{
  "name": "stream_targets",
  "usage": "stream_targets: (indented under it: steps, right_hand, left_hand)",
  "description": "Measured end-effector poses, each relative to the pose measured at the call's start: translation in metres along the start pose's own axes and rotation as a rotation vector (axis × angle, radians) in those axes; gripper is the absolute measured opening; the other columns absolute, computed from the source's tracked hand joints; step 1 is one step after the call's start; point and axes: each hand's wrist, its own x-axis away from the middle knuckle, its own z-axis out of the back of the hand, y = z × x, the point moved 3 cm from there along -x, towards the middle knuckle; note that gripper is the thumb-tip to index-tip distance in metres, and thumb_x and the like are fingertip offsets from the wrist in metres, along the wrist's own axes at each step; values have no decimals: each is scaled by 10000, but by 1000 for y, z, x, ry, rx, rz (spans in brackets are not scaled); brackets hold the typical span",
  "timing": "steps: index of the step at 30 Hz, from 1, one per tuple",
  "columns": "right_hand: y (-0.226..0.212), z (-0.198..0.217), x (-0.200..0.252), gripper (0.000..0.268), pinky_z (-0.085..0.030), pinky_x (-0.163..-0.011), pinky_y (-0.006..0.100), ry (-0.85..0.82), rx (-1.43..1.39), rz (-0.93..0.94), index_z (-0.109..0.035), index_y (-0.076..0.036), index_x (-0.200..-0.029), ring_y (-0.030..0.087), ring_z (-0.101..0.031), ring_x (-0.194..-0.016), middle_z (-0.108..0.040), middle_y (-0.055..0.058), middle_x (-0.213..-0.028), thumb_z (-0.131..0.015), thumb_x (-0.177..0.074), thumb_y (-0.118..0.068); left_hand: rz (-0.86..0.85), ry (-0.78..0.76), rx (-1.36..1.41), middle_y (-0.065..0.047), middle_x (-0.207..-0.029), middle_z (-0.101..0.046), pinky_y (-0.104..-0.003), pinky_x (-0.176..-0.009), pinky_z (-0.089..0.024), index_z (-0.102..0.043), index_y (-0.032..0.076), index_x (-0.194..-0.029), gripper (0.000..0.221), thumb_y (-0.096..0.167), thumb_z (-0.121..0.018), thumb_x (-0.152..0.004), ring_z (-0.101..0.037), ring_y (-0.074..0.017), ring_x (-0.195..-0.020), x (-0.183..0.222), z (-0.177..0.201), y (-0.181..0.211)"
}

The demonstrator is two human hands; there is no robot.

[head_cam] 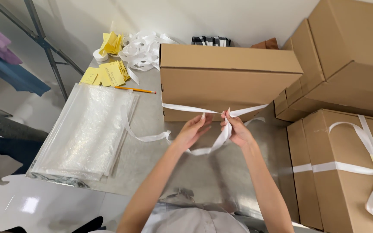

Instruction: The person places a pink garment wrapped in plastic into a cardboard box and closes the lid. Then, they wrap a white ribbon around the box, tie it into a bow, and adjust the loops to finish the packaging.

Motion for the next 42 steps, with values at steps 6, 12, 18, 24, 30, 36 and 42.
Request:
stream_targets:
  steps: [6,12,18,24,30,36,42]
  right_hand:
    - [4,-3,19,222,-550,-604,161,32,-1,16,-661,-116,-1074,76,-650,-700,-702,-22,-894,-728,-959,-294]
    - [-1,-4,27,217,-577,-607,171,42,18,37,-689,-119,-1060,89,-680,-698,-721,-10,-870,-735,-952,-302]
    - [0,-1,31,218,-591,-635,189,60,103,59,-698,-121,-1061,98,-702,-726,-731,-4,-878,-738,-951,-305]
    - [3,12,23,216,-617,-678,237,54,125,74,-719,-120,-1054,124,-725,-768,-741,13,-898,-745,-942,-304]
    - [-9,7,45,205,-546,-853,258,33,215,101,-730,-169,-1044,77,-675,-854,-713,-68,-949,-723,-939,-344]
    - [-6,31,39,206,-578,-796,266,12,109,212,-700,-108,-1035,100,-685,-823,-667,-3,-901,-704,-974,-305]
    - [-13,18,54,179,-611,-728,255,-26,81,241,-675,-66,-1079,122,-692,-771,-628,6,-848,-674,-994,-224]
  left_hand:
    - [-119,34,405,-74,-1412,-629,-306,-1082,-499,-565,95,-1423,424,249,-621,-1032,-601,-179,-1297,-13,-28,-6]
    - [-87,129,530,-124,-1365,-652,-322,-1019,-569,-567,68,-1361,400,282,-626,-1028,-648,-229,-1235,3,-44,-8]
    - [-105,396,581,-152,-1231,-694,-362,-952,-613,-542,86,-1151,360,328,-725,-957,-702,-279,-1108,31,-61,15]
    - [-114,436,528,-154,-1105,-722,-377,-913,-629,-606,45,-1040,129,120,-690,-978,-734,-274,-1023,-1,-23,-5]
    - [-39,264,443,-122,-1113,-719,-352,-926,-629,-652,48,-1174,261,60,-751,-933,-736,-234,-1001,-7,-28,-9]
    - [-23,115,328,-145,-1200,-716,-391,-930,-620,-641,28,-1259,343,53,-745,-934,-736,-261,-1042,4,-52,-19]
    - [97,-108,290,-159,-1072,-745,-423,-788,-666,-664,13,-1220,295,65,-748,-942,-770,-281,-869,0,-66,-35]
